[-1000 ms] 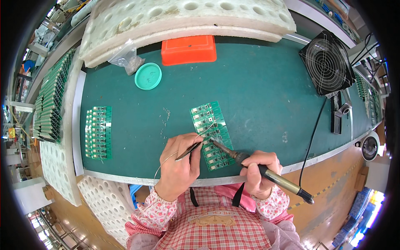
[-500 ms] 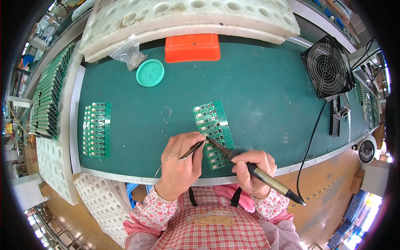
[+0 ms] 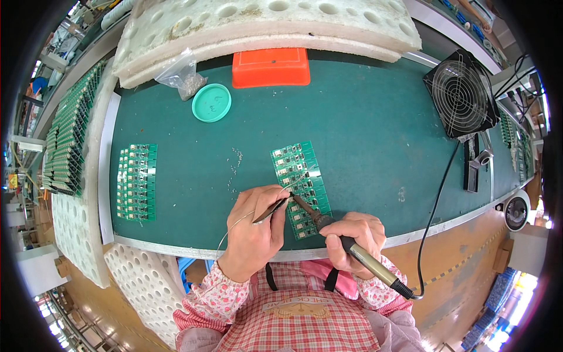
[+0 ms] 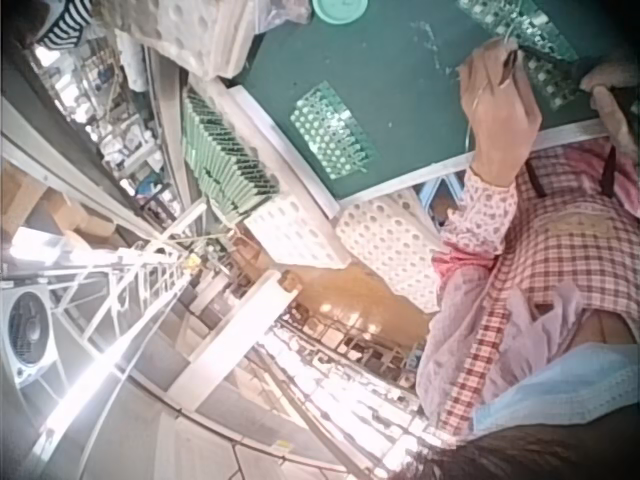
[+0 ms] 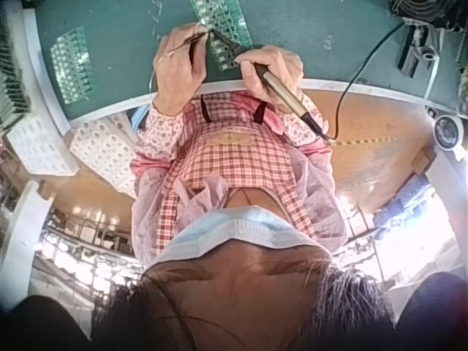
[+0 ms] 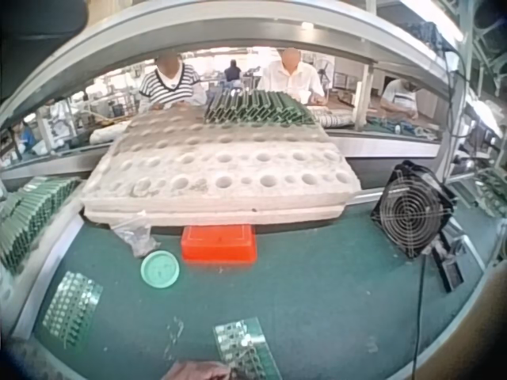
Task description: The person solders electronic components onto a printed circuit board using a soldering iron and solder wire, with tweezers to position the components and a cooling fan to dissipate heat.
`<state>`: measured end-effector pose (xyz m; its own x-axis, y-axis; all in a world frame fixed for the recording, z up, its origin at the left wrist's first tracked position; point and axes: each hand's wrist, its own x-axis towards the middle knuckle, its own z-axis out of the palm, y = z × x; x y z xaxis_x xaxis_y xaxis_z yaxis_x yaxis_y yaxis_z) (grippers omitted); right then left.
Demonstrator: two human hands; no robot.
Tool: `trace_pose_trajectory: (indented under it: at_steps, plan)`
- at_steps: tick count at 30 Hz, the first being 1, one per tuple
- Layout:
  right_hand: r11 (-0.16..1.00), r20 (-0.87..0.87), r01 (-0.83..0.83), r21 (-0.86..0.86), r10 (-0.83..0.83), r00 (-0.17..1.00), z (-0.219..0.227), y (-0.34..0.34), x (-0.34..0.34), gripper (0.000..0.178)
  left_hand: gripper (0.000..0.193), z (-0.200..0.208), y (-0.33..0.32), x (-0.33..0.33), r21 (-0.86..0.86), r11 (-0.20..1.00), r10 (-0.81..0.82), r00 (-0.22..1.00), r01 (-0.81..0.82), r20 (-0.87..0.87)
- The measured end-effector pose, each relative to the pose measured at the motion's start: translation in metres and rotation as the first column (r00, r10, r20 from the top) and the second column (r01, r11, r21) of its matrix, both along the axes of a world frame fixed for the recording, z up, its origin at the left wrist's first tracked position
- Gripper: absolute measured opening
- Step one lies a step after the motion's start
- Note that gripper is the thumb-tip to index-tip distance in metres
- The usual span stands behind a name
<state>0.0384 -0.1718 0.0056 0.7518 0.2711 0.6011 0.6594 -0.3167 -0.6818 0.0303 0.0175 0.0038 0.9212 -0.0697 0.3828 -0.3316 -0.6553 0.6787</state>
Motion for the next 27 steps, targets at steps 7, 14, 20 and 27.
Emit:
trace_pose_trajectory:
  at_steps: [7,14,20,27]
  plan:
    - [0.990,0.010,0.125,0.058,-0.126,0.992,-0.001,-0.005,-0.007,0.014,0.025,0.000,-0.001,0.000,-0.006,1.000,-0.002,1.000,0.002,-0.001]
    - [0.989,-0.023,0.115,0.095,-0.113,0.993,-0.001,-0.009,-0.008,0.009,0.024,0.001,-0.001,0.000,-0.001,1.000,0.007,1.000,-0.007,0.000]
    - [0.974,-0.037,0.167,0.154,-0.163,0.986,-0.005,-0.008,-0.010,0.008,0.018,0.001,0.007,-0.007,-0.042,0.999,0.017,1.000,-0.017,-0.012]
    - [0.950,-0.055,0.229,0.211,-0.222,0.973,-0.010,-0.005,-0.013,0.008,0.017,0.002,0.039,-0.018,-0.025,0.975,0.220,0.974,-0.221,-0.045]
